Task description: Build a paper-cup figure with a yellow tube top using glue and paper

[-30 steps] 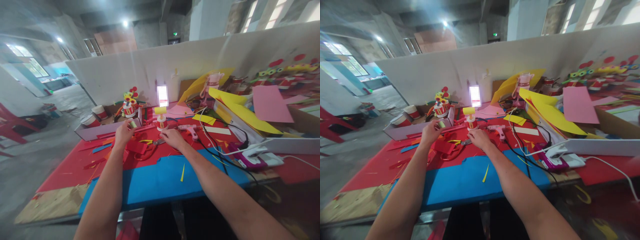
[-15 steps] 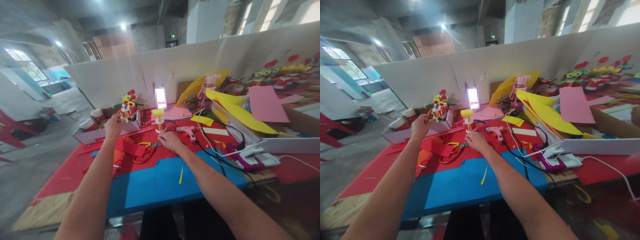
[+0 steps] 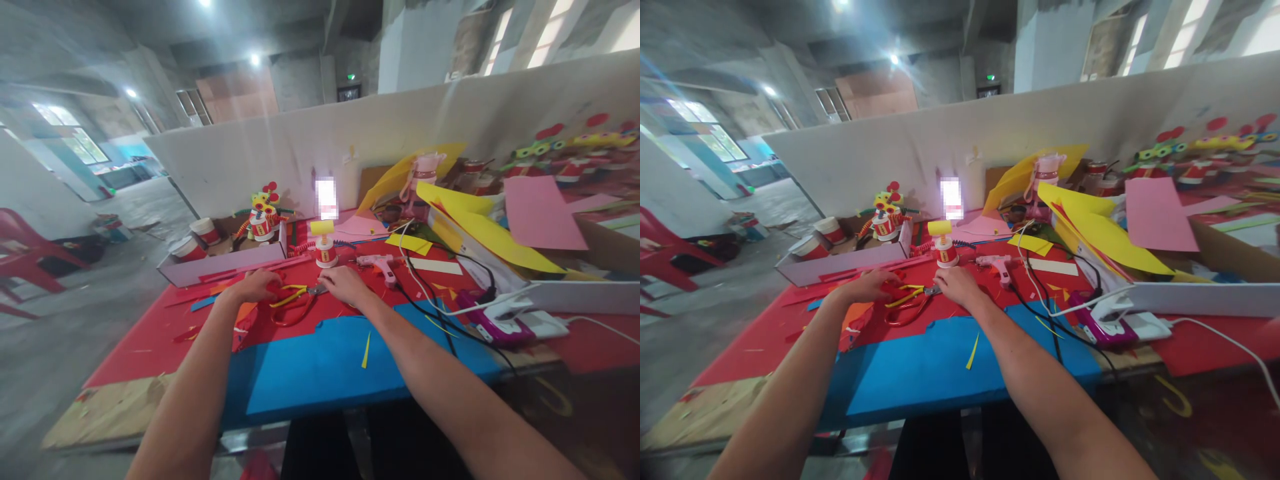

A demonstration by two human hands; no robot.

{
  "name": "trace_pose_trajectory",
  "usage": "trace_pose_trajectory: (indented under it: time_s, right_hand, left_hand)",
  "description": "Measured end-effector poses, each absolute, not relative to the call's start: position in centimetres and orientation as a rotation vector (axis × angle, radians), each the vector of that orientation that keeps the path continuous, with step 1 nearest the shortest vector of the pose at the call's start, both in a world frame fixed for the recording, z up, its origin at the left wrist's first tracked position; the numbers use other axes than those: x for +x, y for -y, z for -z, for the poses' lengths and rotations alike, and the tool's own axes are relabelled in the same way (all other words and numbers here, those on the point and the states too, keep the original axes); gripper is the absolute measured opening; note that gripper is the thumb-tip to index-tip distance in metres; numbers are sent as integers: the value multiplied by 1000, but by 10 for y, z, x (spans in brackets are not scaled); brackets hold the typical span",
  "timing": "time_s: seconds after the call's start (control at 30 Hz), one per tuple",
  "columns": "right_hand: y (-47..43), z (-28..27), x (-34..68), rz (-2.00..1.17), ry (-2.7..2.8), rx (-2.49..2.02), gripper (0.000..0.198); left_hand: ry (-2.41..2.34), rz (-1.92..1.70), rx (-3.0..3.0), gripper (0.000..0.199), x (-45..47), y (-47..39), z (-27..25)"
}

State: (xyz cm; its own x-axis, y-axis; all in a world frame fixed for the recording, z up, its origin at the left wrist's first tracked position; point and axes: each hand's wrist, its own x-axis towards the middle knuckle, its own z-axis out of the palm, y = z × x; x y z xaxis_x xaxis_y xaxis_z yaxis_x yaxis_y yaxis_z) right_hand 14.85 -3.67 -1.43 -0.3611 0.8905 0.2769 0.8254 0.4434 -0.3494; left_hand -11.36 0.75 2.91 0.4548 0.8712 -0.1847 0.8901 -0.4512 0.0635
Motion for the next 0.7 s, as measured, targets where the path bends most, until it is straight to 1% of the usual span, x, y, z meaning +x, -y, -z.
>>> trace_pose_trajectory:
  time_s: [0.1, 0.17, 0.23, 0.3, 0.37, 0.43, 0.53, 0.6, 0.63, 0.7]
  right_hand:
    - [36, 15, 148, -213, 2275, -1442, 26]
    - [36, 15, 149, -223, 2268, -1419, 26]
    - [34, 16, 149, -241, 2243, -1408, 25]
    - [32, 18, 150, -273, 2195, -1401, 23]
    - [30, 20, 151, -344, 2120, -1357, 22]
    - [27, 22, 150, -500, 2010, -1268, 24]
    - [23, 24, 148, -850, 1770, -1157, 38]
    - [21, 26, 147, -1012, 1635, -1113, 50]
    - [20, 27, 147, -1037, 1604, -1100, 54]
    - [19, 28, 147, -971, 1614, -1116, 53]
  left_hand:
    - [-1546, 227, 2548, 21, -115, -13, -34]
    - [-1584, 119, 2535, 13, -115, -15, -39]
    - [-1618, -154, 2504, 11, -111, -17, -46]
    - [-1581, -544, 2374, 14, -102, -18, -50]
    - [-1466, -902, 2069, 17, -88, -16, -49]
    - [-1304, -1044, 1707, 24, -71, -13, -43]
    - [-1079, -1019, 1327, 30, -49, -5, -27]
    - [-1012, -937, 1225, 30, -40, 1, -16]
    - [-989, -893, 1205, 30, -37, 4, -12]
    - [-972, -808, 1215, 31, -33, 9, -5]
